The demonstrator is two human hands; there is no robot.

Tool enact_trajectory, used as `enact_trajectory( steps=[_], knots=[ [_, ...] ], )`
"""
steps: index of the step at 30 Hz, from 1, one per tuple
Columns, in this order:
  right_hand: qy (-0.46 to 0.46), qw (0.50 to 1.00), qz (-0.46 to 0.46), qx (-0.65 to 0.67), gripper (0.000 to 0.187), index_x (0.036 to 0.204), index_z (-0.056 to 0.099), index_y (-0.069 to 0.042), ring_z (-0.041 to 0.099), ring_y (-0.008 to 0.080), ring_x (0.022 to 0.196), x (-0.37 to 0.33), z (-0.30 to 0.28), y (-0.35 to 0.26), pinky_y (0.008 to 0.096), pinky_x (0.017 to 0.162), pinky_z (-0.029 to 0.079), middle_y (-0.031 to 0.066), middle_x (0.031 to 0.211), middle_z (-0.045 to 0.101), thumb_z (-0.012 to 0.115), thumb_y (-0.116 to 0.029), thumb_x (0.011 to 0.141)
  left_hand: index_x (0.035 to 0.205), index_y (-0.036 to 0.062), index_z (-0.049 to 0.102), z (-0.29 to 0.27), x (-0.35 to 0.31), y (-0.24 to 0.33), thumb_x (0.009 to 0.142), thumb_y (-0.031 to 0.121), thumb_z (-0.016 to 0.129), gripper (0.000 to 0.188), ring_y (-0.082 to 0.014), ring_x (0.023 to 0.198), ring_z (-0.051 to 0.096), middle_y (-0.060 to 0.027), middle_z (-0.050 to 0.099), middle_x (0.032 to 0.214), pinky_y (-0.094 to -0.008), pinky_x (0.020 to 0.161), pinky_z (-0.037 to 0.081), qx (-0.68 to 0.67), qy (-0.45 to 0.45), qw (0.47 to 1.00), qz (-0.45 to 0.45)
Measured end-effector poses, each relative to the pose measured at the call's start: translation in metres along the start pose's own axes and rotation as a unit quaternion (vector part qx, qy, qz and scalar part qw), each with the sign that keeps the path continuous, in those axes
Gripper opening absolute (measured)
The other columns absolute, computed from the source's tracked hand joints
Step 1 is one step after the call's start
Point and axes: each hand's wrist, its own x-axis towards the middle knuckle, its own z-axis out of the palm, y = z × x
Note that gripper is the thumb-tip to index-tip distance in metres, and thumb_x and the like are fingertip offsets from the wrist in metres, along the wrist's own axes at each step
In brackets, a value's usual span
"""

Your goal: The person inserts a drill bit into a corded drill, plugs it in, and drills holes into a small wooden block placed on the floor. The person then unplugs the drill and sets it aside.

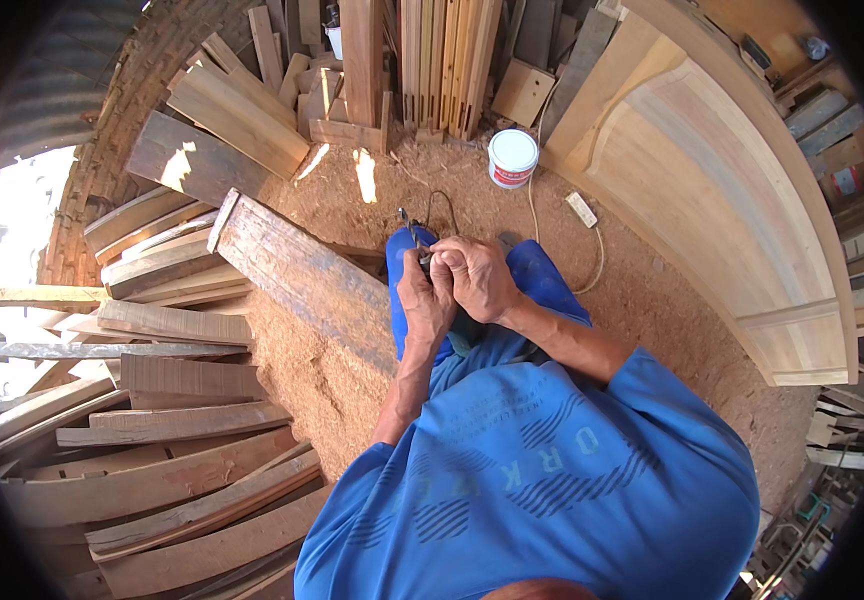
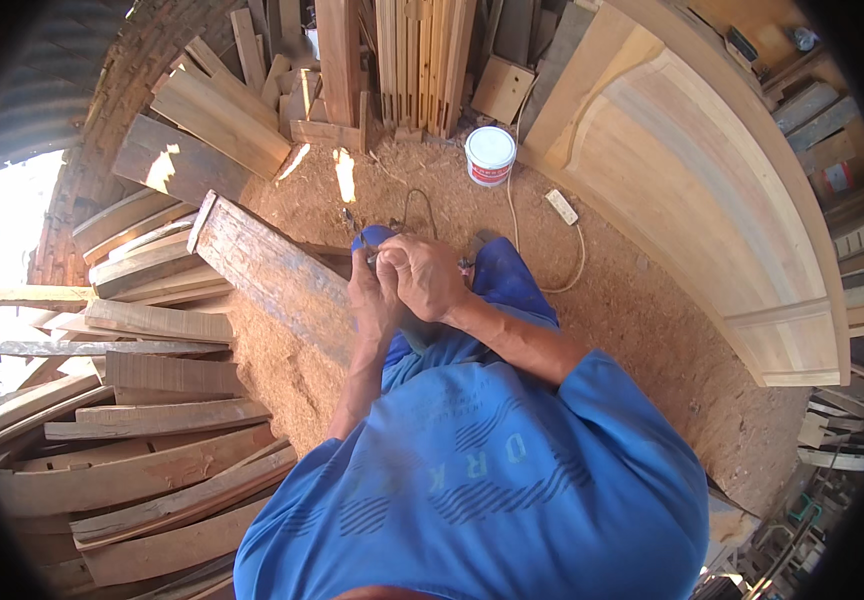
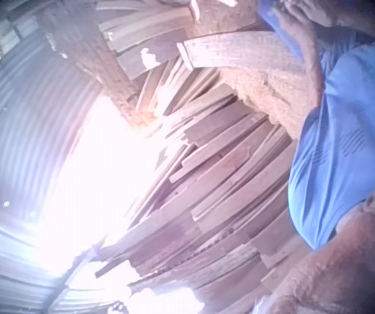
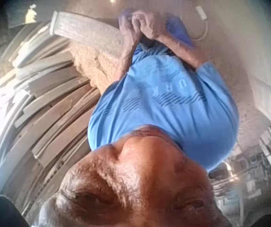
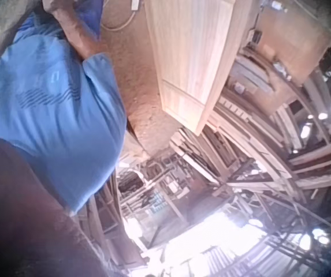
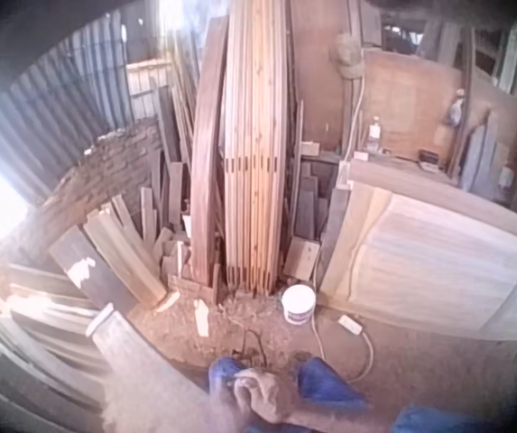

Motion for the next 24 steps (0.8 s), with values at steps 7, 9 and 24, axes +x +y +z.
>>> enact_trajectory(
  steps=[7,9,24],
  knots=[
    [0.015,0.994,0.067,0.082,0.043,0.101,0.067,-0.002,0.069,0.0352,0.077,-0.009,0.014,0.007,0.0402,0.068,0.053,0.0188,0.085,0.069,0.046,-0.039,0.104,0.100,0.0007,0.051,-0.003,-0.004,0.008,0.101,0.025,0.059,0.026,-0.0357,0.062,0.058,-0.0218,0.058,0.073,-0.0416,0.057,0.046,0.023,0.007,1.000,-0.016],
    [-0.001,0.992,0.087,0.089,0.042,0.101,0.067,-0.002,0.069,0.0350,0.076,-0.010,0.014,0.010,0.0393,0.069,0.053,0.0181,0.085,0.070,0.046,-0.038,0.105,0.099,0.0007,0.050,-0.003,-0.004,0.013,0.101,0.025,0.059,0.026,-0.0351,0.061,0.058,-0.0217,0.058,0.073,-0.0414,0.056,0.046,0.029,0.009,0.999,-0.018],
    [-0.081,0.987,0.052,0.131,0.020,0.114,0.068,-0.003,0.064,0.0320,0.086,0.003,-0.019,0.001,0.0389,0.080,0.051,0.0165,0.099,0.069,0.058,-0.012,0.098,0.142,-0.0004,0.044,-0.032,-0.005,-0.009,0.107,0.025,0.043,0.043,-0.0181,0.119,0.052,-0.0106,0.055,0.129,-0.0328,0.104,0.041,-0.248,-0.158,0.952,-0.086]
  ],
)
